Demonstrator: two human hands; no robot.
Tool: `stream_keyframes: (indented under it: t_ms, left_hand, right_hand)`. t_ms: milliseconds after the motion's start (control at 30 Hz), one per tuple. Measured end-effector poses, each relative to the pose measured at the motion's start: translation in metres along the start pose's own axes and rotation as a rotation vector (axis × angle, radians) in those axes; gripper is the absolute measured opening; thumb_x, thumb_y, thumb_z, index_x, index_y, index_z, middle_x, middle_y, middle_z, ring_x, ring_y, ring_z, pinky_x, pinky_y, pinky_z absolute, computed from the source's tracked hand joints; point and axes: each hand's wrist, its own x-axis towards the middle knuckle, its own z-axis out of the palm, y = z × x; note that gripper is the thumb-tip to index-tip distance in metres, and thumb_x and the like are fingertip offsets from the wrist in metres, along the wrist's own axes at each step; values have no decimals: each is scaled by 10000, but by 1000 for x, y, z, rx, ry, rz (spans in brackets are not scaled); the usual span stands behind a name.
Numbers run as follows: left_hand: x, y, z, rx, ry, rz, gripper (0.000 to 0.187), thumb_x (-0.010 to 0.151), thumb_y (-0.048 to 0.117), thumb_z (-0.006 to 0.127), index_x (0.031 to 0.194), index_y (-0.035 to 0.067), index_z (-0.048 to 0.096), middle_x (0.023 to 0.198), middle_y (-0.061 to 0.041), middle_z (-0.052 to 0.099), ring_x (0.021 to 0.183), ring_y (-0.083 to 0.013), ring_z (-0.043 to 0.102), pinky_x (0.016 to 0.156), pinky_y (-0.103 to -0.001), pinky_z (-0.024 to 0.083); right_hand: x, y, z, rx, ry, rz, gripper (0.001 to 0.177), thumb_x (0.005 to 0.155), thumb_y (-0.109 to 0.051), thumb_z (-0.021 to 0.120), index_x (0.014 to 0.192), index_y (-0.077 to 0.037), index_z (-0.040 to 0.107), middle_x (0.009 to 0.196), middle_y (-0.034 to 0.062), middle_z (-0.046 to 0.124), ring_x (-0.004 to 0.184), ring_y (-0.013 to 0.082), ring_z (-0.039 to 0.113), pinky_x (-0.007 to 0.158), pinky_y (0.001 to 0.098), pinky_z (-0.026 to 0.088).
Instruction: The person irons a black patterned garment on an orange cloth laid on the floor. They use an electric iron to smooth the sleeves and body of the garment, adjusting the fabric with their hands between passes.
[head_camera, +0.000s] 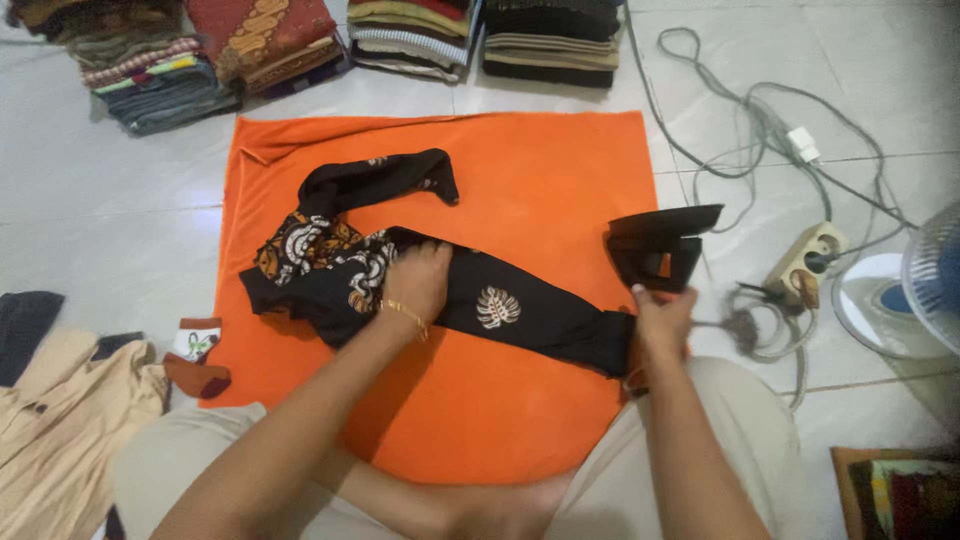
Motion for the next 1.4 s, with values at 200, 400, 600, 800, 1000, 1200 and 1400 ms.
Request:
stream_keyframes:
  t_ms: [200,400,600,800,1000,1200,1400]
  left_hand:
    - [-58,-19,-13,111,85,-52,277,826,55,617,1094,4,663,993,-160,631,942,-318,648,729,-412,590]
    - [-73,-28,3,221,90,0,159,851,56,604,980,-2,677,973,-133,620,946,-275,651,831,-359,584]
    - [-81,-21,16,172,-126,-277,229,956,63,579,1154,-36,637,1089,-163,611,868,-252,686,676,-324,620]
    - [-48,-55,-18,246,88,-204,305,952,224,663,1182,33,605,1102,-112,584,1060,-283,602,836,-383,610]
    - [-17,-68,-31,-39,-182,-246,808,890,412,719,1512,46,355,1552,-186,277,1470,-339,276,917,-417,583]
    - [-17,-84,-30,-83,-515,-365,1061,892,487,753,1634,200,51,1701,-23,-162,1578,-246,-65,1083,-635,420]
    - [-16,-92,-38,-80,-456,-264,1159,767,381,870,1624,176,117,1719,-8,-98,1588,-223,-31,1135,-572,407]
  right_hand:
    - [-10,-64,-2,219,67,-543,395,895,-86,754,1252,-11,602,1138,128,706,1042,238,667,966,388,499]
    - [-42,-174,-2,-500,-150,-520,398,891,-268,708,1221,-52,653,931,233,725,855,409,713,795,523,536]
    - [-122,-183,24,-711,-528,-830,501,788,-471,758,1164,-143,713,870,185,749,811,400,711,700,535,544]
    - [-154,-159,61,-734,-589,-1133,529,761,-501,780,1062,-75,693,726,149,724,663,357,709,544,483,533]
    - [-153,-165,73,-959,-556,-917,531,863,-583,718,883,-60,627,620,123,660,583,300,675,524,425,527]
    - [-140,-174,98,-824,-667,-1140,513,803,-561,745,831,-62,631,584,96,645,539,284,658,480,421,501]
    - [-144,-188,137,-866,-562,-1208,530,833,-558,757,857,-46,622,609,129,648,560,308,664,505,434,515]
